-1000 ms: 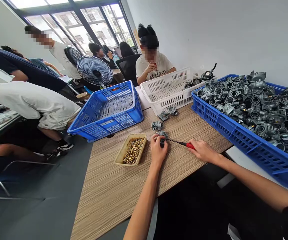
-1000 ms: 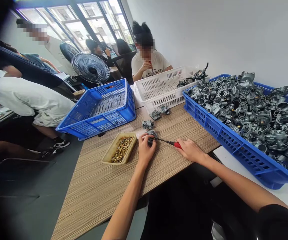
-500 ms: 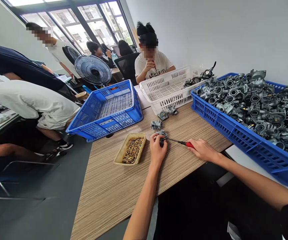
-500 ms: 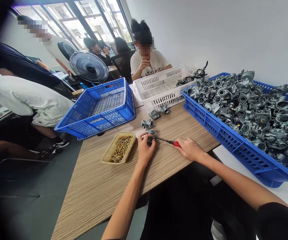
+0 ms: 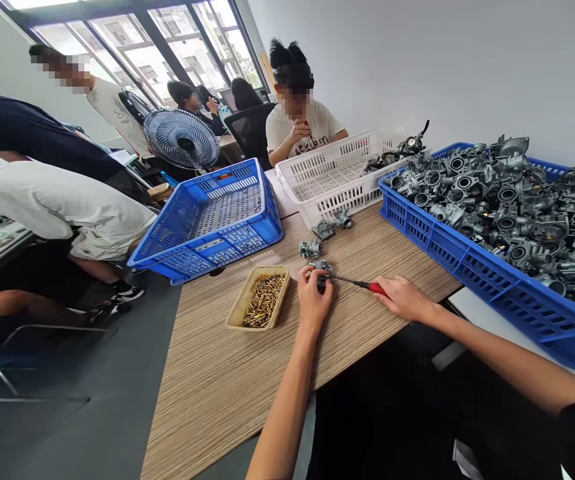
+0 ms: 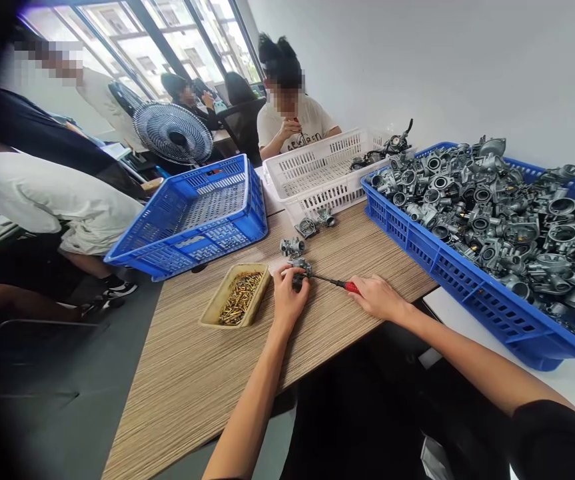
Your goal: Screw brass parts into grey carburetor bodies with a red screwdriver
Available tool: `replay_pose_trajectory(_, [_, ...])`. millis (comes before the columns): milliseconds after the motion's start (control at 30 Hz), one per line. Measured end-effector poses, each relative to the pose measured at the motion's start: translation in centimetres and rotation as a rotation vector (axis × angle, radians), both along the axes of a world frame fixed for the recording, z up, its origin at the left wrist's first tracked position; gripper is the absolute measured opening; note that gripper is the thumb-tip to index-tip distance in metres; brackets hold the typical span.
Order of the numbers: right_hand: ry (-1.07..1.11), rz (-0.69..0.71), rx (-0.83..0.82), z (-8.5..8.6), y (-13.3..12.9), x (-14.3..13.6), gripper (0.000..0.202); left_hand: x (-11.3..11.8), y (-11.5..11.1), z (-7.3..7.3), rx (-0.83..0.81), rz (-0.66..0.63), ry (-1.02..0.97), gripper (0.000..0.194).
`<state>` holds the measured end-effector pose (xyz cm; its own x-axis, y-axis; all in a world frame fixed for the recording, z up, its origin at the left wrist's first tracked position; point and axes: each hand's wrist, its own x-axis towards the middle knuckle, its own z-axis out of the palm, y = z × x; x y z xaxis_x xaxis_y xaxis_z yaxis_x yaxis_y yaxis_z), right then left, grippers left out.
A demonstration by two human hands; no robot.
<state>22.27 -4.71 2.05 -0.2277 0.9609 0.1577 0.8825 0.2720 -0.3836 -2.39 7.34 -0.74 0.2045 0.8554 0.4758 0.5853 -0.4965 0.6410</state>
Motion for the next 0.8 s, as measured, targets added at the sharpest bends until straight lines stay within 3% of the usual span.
replay_pose_trajectory(800, [-0.002,0.012,-0.032,0.29,0.07,-0.09,0.017,0.02,-0.06,-0.02,-0.014,-0.001,0.013,0.016])
